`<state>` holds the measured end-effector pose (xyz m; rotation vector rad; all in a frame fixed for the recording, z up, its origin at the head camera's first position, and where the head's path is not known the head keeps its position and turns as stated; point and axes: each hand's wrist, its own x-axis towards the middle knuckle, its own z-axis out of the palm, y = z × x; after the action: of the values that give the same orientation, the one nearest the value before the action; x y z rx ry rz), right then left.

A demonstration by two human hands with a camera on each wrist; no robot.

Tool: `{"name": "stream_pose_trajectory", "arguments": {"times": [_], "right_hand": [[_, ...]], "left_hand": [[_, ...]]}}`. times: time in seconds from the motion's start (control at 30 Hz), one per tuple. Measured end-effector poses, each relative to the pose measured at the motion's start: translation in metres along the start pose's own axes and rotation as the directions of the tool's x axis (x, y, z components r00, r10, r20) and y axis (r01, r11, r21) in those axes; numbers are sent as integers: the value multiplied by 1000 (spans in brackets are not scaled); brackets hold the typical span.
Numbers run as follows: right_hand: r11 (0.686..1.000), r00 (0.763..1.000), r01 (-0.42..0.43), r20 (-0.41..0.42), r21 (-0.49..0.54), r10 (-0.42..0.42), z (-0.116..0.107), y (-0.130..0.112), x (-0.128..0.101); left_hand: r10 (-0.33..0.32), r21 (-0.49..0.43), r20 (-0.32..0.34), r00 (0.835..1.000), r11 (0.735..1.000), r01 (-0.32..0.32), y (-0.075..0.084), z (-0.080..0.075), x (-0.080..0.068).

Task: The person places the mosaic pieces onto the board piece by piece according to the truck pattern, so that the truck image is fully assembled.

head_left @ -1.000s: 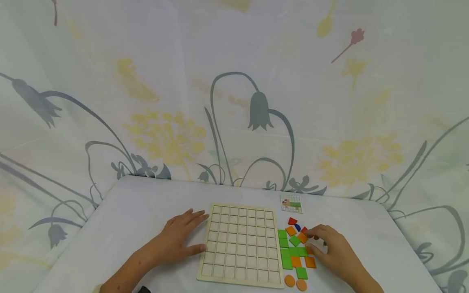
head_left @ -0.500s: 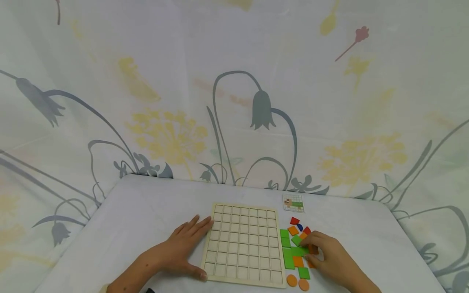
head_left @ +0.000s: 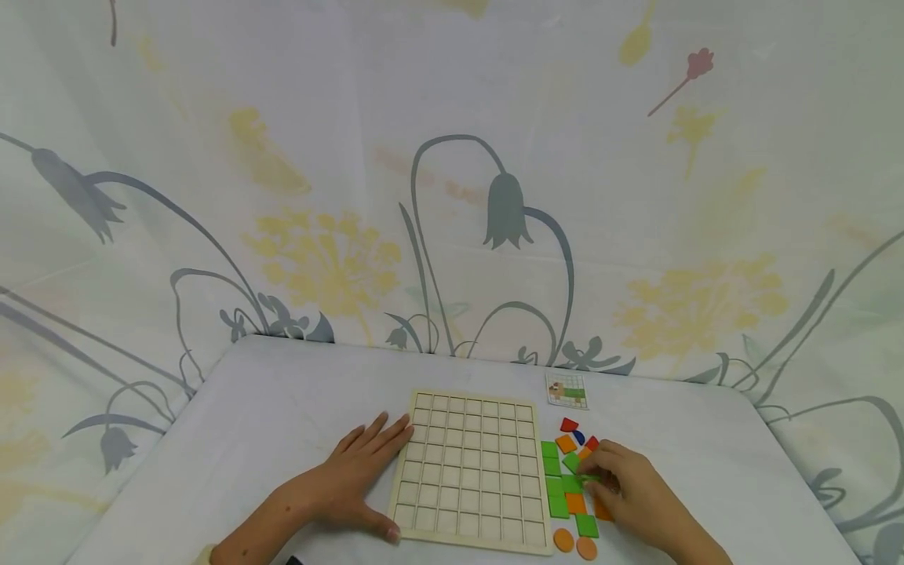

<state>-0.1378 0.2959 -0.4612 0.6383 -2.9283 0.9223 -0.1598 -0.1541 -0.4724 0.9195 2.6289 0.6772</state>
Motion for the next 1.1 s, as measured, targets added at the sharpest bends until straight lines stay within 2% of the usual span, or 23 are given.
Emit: {"name": "stream_pose_trajectory", "arguments": {"times": [0.13,0.3,0.47,0.7,0.93,1.1], "right_hand": [[998,999,36,-29,58,-34,2,-11,7],[986,995,98,-7,138,-98,11,-25,20],[981,995,80,36,179,-88,23,-37,33],[989,998,1,60,150,-10,29,-43,36],[990,995,72,64,124,-81,30,-40,34],[989,993,89,68,120,-97,26,-35,32]], "left_hand": [[-2,9,1,1000,1000,2,0,0,1],[-8,3,11,1000,1000,8,0,0,2],[-13,2,18,1000,1000,13,0,0,3],[-7,7,16,1000,1000,7,1,0,4],[-15,3,12,1000,1000,14,2,-2,3],[-16,-4,13,1000,1000,16,2,-2,1]]}}
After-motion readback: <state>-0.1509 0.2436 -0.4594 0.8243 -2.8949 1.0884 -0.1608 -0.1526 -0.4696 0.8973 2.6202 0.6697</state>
